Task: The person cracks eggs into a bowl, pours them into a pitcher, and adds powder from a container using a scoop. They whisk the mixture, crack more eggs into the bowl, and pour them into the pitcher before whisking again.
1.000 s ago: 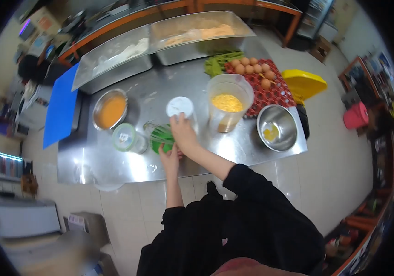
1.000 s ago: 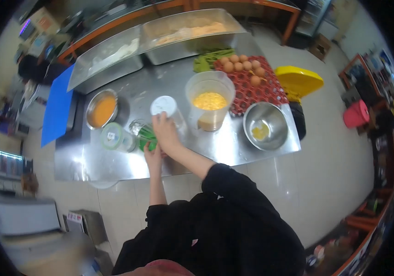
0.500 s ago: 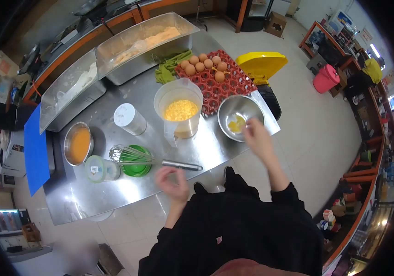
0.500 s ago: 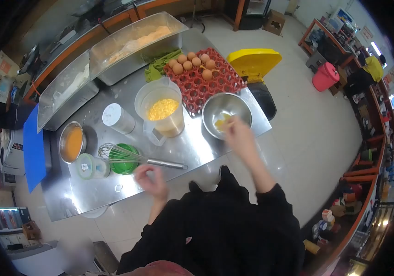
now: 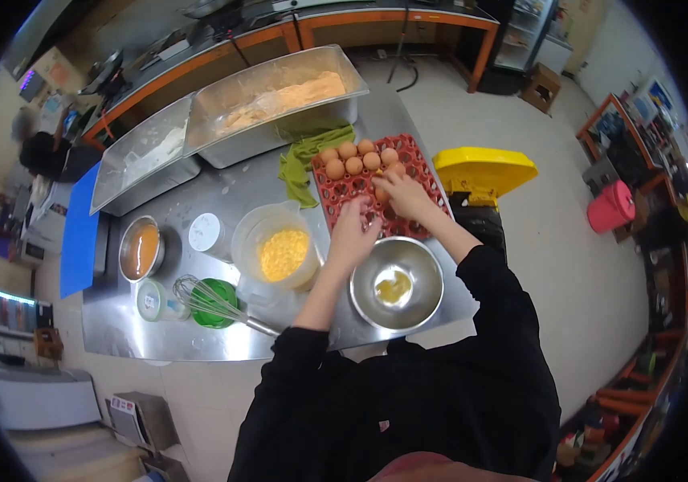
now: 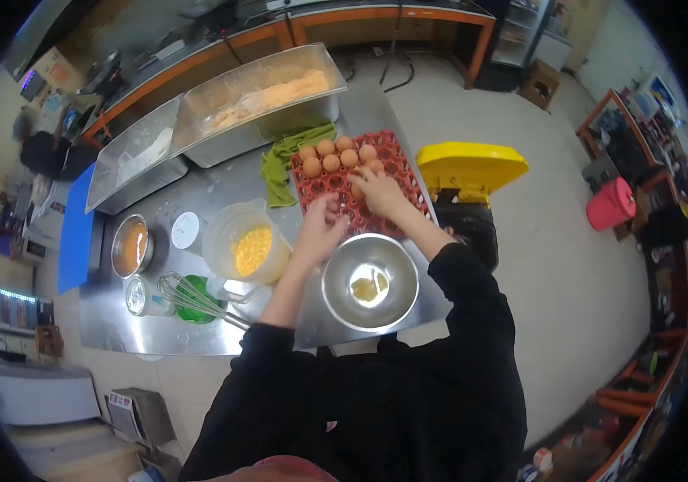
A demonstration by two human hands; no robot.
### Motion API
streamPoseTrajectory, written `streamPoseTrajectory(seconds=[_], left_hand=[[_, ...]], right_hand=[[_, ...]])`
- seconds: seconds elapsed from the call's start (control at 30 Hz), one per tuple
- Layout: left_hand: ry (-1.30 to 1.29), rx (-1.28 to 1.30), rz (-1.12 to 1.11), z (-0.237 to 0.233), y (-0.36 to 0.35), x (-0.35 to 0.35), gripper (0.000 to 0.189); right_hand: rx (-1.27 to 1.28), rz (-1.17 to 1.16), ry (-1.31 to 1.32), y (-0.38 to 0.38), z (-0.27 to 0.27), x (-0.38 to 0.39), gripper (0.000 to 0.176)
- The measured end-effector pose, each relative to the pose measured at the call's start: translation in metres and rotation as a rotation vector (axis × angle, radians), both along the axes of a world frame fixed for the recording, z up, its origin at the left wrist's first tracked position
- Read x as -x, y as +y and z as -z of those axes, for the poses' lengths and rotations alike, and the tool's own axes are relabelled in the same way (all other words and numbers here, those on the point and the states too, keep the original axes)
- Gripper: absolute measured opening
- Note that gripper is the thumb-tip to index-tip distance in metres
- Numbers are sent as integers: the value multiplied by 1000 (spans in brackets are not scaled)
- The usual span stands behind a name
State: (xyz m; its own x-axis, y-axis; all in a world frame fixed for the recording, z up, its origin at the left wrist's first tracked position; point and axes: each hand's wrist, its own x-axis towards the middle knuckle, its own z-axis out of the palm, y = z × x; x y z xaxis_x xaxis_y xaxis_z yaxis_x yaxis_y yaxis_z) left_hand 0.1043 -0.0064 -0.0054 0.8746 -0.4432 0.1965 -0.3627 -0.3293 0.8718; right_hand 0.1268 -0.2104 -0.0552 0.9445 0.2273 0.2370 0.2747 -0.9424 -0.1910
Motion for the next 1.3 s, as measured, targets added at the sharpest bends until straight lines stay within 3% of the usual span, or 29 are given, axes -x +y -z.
streamPoseTrajectory(seconds=[0.13, 0.23, 0.33, 0.47, 0.5, 0.6, 0.7, 0.8, 0.9, 1.1, 1.2, 1.3], left_hand=[[-221, -185, -246, 29, -54, -75, 48], [-399, -395, -268, 46, -82, -111, 51], [-510, -586, -230, 53, -97, -133, 54], [-503, -678, -201, 51, -105, -135, 55], [-519, -690, -201, 52, -104, -137, 54], [-471, -697, -403, 37, -91, -136, 53], [-483, -692, -586, 51, -64, -135, 45], [-265, -508, -434, 71, -41, -153, 46], [-309, -546, -421, 71, -36, -146, 49], [-254, -314, -650, 49, -43, -112, 51], [-189, -26, -625, 37, -41, -90, 44], [409, 596, -426, 18, -43, -45, 32]], right_hand=[[56, -122, 128, -9, 2, -22, 46], [-198, -190, -21, -22, -2, -21, 46], [-681, 68, 231, -28, -41, 13, 47], [-1388, -14, 193, -52, -5, 48, 45], [-1299, -105, 144, -63, 12, 51, 48], [-1493, 33, 396, -77, 5, 80, 47], [-1657, 127, 452, -83, 7, 96, 45], [-1752, 159, 425, -80, 2, 103, 40], [-1944, 167, 527, -74, -5, 105, 36], [-1921, 133, 568, -61, -9, 104, 38], [-1800, 134, 473, -51, -15, 105, 40], [-1631, 87, 325, -29, -34, 112, 40]])
